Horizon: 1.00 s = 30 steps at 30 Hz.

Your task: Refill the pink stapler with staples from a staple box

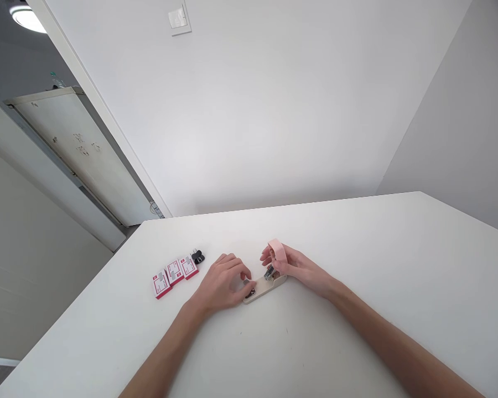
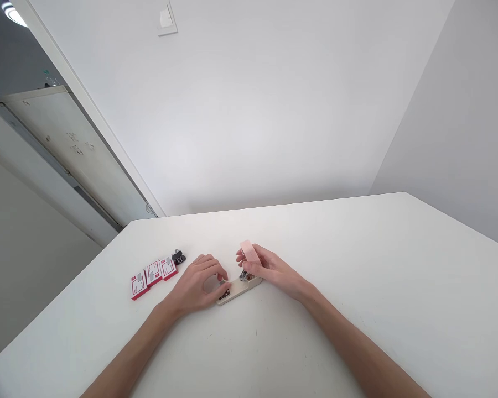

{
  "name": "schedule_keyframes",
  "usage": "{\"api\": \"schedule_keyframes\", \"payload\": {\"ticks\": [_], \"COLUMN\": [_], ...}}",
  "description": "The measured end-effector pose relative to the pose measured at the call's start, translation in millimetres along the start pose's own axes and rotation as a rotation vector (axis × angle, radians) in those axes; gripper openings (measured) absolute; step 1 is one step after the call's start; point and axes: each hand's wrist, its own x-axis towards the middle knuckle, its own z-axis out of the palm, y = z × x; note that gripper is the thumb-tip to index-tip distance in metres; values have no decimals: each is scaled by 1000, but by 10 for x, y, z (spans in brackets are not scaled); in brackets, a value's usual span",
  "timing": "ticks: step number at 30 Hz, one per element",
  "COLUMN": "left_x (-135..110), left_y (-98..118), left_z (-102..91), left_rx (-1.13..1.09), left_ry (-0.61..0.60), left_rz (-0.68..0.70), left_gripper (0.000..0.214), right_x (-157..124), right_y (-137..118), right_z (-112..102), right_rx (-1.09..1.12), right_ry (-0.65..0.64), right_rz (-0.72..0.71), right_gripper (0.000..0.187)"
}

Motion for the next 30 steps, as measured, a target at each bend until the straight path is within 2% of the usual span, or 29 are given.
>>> {"api": "schedule_keyframes", "payload": {"ticks": [3, 8, 15, 23, 26, 30], "left_x": [-22, -58, -62, -76, -65, -41], "left_y": [-125, -314, -279, -497, -427, -221], "left_z": [21, 67, 55, 102, 73, 50], "left_rx": [57, 146, 121, 272, 233, 67], "left_ry": [75, 238, 177, 360, 385, 258], "left_rz": [-41, -215, -192, -320, -285, -119], "left_gripper": [20, 17, 27, 14, 10, 13], "right_x": [-2, -1, -6, -14, -10, 19], "right_y": [11, 29, 22, 21, 28, 68], "right_z": [-7, -12, -10, 0, 21, 44], "right_rx": [13, 14, 22, -2, -10, -19], "right_ry": [2, 17, 19, 44, 61, 101], "right_rz": [6, 17, 18, 32, 28, 8], "right_gripper": [40, 40, 41, 39, 38, 38]}}
